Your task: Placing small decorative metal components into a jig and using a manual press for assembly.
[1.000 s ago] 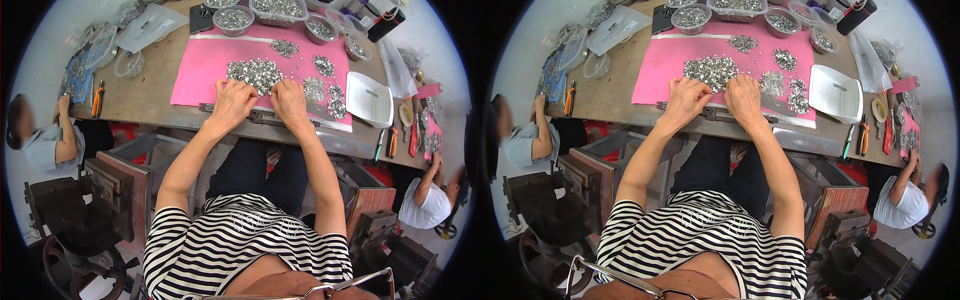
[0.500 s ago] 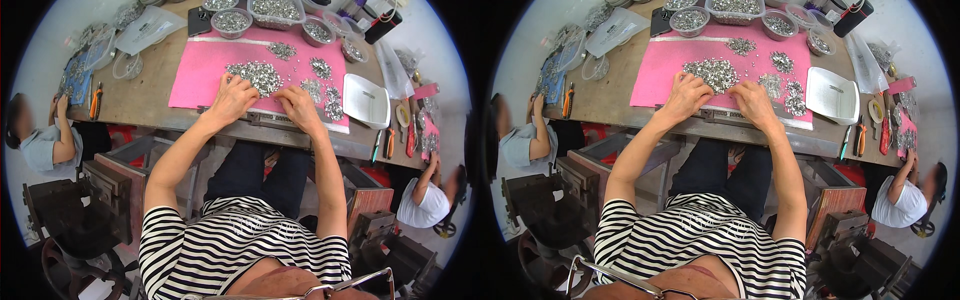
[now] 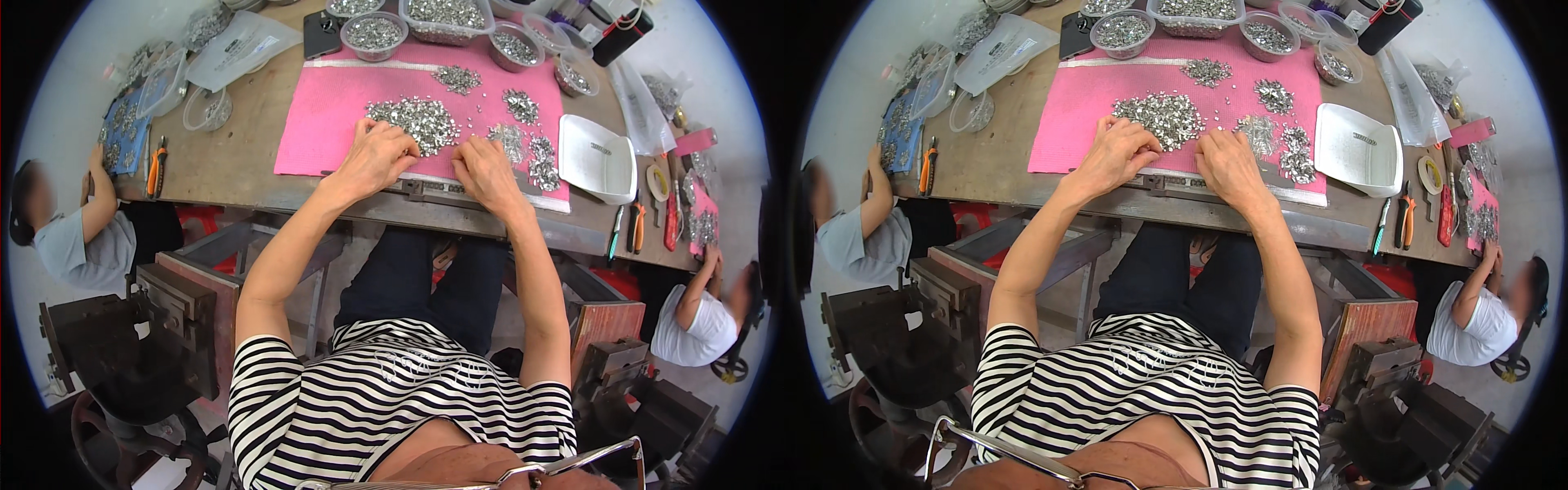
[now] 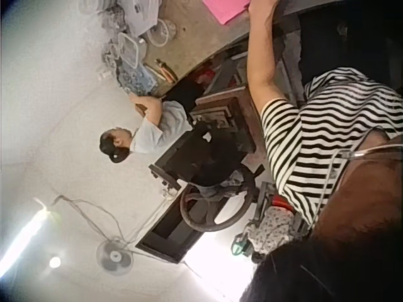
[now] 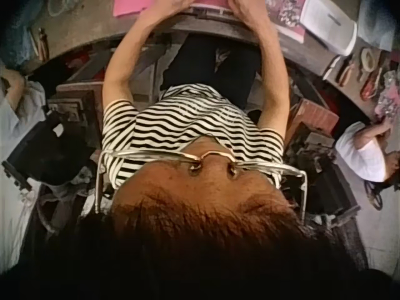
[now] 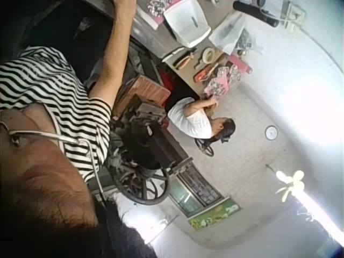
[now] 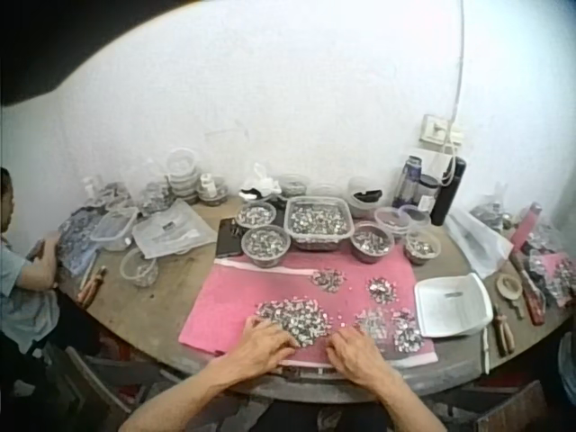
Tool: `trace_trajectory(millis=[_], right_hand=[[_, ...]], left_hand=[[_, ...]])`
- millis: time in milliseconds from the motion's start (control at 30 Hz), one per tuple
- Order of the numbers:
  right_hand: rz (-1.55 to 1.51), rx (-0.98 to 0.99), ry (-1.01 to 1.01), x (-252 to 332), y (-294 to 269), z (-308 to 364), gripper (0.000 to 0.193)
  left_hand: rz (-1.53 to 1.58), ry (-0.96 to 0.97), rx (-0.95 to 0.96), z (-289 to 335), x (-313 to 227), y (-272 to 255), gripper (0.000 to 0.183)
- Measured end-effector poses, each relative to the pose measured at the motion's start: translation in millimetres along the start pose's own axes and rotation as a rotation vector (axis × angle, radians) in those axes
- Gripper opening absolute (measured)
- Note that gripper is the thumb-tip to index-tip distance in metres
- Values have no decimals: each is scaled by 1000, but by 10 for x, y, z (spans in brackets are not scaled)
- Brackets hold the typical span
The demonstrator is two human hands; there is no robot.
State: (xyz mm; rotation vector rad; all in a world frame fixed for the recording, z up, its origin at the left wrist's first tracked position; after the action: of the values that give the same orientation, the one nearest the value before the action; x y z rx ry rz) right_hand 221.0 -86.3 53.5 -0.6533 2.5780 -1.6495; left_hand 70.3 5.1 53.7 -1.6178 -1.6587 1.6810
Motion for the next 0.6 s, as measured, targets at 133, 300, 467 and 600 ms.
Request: trace_trajectory(millis=[133,300,467,600], right_hand=[[-242,-118,175,-33,-289,204,7],[-345,-158,297,11,-330,605,10],[-248,-242,182,105,-311,679,16],[-198,-242,165,122,-320,687,16]], left_hand=[[-93,36,-9,31,23,48,6],[-113,102,-58,21,-55,94,5],[-73,142,-162,42,-368,184,5],[-114,87,-221,31,-291,162,5]])
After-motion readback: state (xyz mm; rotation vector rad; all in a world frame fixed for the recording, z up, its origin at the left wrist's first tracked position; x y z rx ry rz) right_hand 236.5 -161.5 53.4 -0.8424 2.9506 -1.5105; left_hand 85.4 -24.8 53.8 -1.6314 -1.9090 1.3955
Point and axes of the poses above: each hand's wrist, its own z-axis away from the middle knuckle, its own y-axis out of the palm, x = y × z, the point moved 7 cm from there along -z, towards the middle knuckle, and after that the axes turned 6 degrees about -y, right-handed, at the moved point
